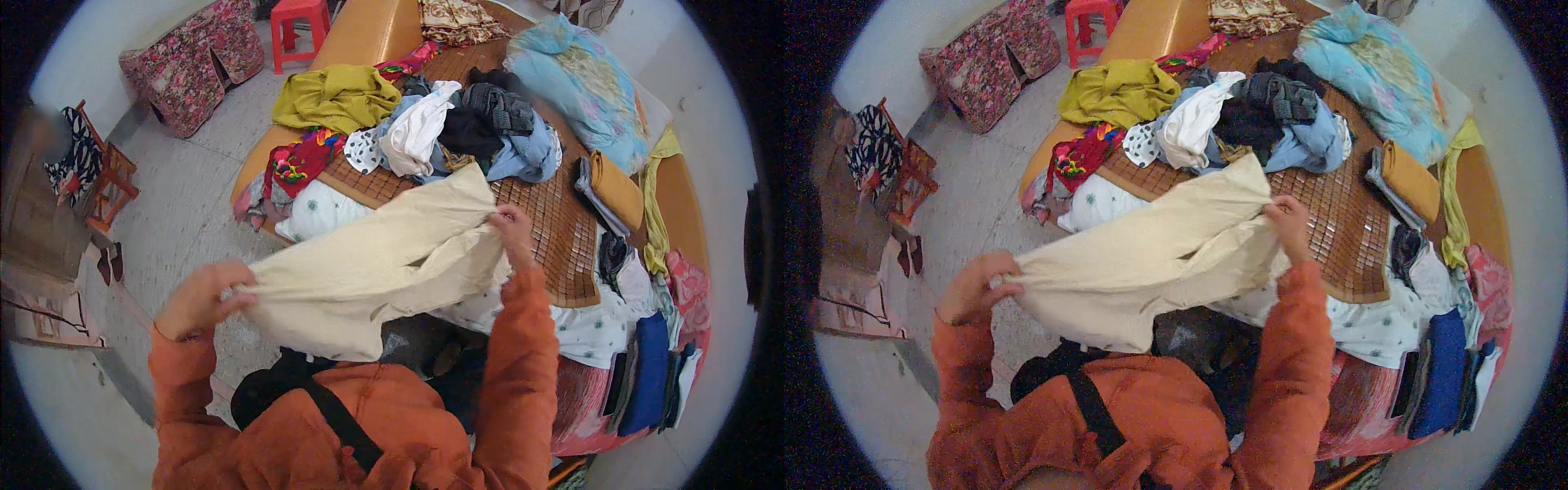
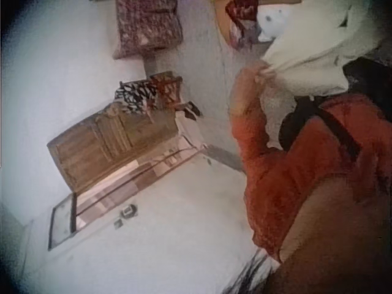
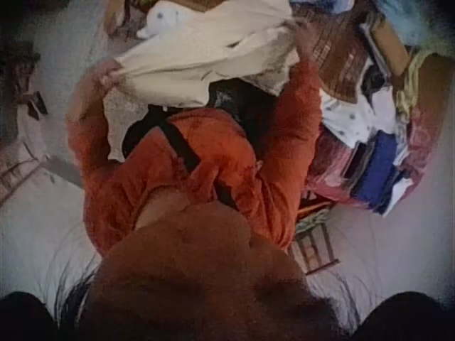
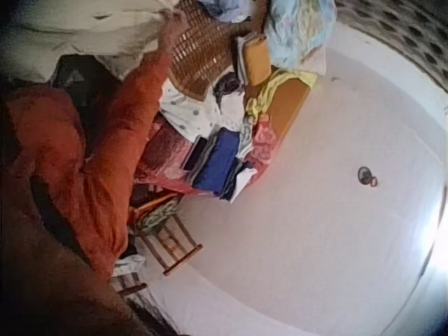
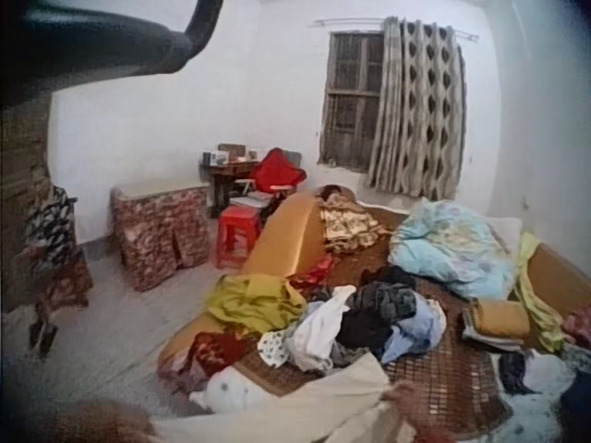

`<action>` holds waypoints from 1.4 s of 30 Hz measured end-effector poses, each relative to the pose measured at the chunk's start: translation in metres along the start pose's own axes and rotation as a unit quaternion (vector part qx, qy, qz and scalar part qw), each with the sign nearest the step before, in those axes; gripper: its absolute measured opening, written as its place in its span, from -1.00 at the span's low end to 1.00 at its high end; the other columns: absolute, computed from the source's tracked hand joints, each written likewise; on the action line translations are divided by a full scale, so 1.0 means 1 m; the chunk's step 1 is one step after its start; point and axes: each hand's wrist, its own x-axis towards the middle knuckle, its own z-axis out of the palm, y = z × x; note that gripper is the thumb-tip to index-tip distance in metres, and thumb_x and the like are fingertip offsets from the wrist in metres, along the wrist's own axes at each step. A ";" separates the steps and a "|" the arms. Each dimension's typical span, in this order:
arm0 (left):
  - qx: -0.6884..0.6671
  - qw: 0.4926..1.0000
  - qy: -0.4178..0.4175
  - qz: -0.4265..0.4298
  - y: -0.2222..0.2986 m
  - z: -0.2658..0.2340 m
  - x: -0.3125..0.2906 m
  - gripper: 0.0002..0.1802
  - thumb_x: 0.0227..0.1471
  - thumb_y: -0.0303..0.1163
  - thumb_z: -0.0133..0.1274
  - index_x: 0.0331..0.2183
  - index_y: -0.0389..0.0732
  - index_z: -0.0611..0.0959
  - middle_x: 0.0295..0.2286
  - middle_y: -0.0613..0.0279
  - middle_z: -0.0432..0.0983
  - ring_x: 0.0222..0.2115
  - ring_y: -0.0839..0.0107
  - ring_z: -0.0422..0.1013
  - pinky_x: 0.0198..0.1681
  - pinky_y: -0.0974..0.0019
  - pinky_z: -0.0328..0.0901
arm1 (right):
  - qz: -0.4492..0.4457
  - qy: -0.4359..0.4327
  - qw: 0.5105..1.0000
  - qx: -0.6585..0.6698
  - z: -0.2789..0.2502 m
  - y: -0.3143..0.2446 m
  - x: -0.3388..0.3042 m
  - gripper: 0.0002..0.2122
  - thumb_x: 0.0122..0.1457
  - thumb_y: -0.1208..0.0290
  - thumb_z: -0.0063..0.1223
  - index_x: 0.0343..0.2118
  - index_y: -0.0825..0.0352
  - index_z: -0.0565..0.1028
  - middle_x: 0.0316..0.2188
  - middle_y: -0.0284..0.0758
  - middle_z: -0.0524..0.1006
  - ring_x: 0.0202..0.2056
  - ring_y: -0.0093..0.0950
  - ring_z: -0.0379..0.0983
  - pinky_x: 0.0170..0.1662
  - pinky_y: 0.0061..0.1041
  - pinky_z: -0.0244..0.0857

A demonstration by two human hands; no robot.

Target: The person sits on the floor and folds various garments, including a camouflage shirt, a cream-colored top, and light blue pants, on a woven mat. The person places the folded items into a neat stack on a nearby wooden chair.

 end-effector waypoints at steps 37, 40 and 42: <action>-0.046 0.922 0.383 0.035 -0.096 -0.099 0.003 -0.92 0.03 -0.52 -0.03 -0.37 -0.21 0.40 -0.42 0.43 0.31 -0.38 0.63 0.25 -0.29 0.56 0.17 | -0.386 -0.028 0.793 -0.471 -0.080 -0.334 -0.131 -0.87 -0.05 0.70 -0.04 -0.38 0.46 0.43 -0.45 -0.32 0.40 -0.41 -0.50 0.34 -0.31 -0.60 0.24; -0.142 0.886 0.435 0.077 -0.082 -0.106 0.001 -0.89 0.02 -0.50 -0.02 -0.33 -0.18 0.42 -0.42 0.44 0.34 -0.38 0.64 0.26 -0.30 0.56 0.18 | -0.489 0.102 0.767 -0.403 -0.086 -0.351 -0.137 -0.92 0.08 0.62 -0.08 -0.35 0.43 0.42 -0.22 -0.25 0.37 -0.15 -0.40 0.32 -0.12 -0.52 0.21; -0.292 0.884 0.365 0.012 -0.094 -0.092 0.003 -0.85 0.03 -0.47 -0.01 -0.28 -0.16 0.43 -0.41 0.44 0.36 -0.38 0.63 0.28 -0.30 0.56 0.19 | -0.477 0.135 0.797 -0.346 -0.089 -0.352 -0.150 -0.91 0.13 0.54 -0.11 -0.34 0.41 0.42 -0.14 -0.24 0.37 -0.09 -0.39 0.29 -0.03 -0.52 0.15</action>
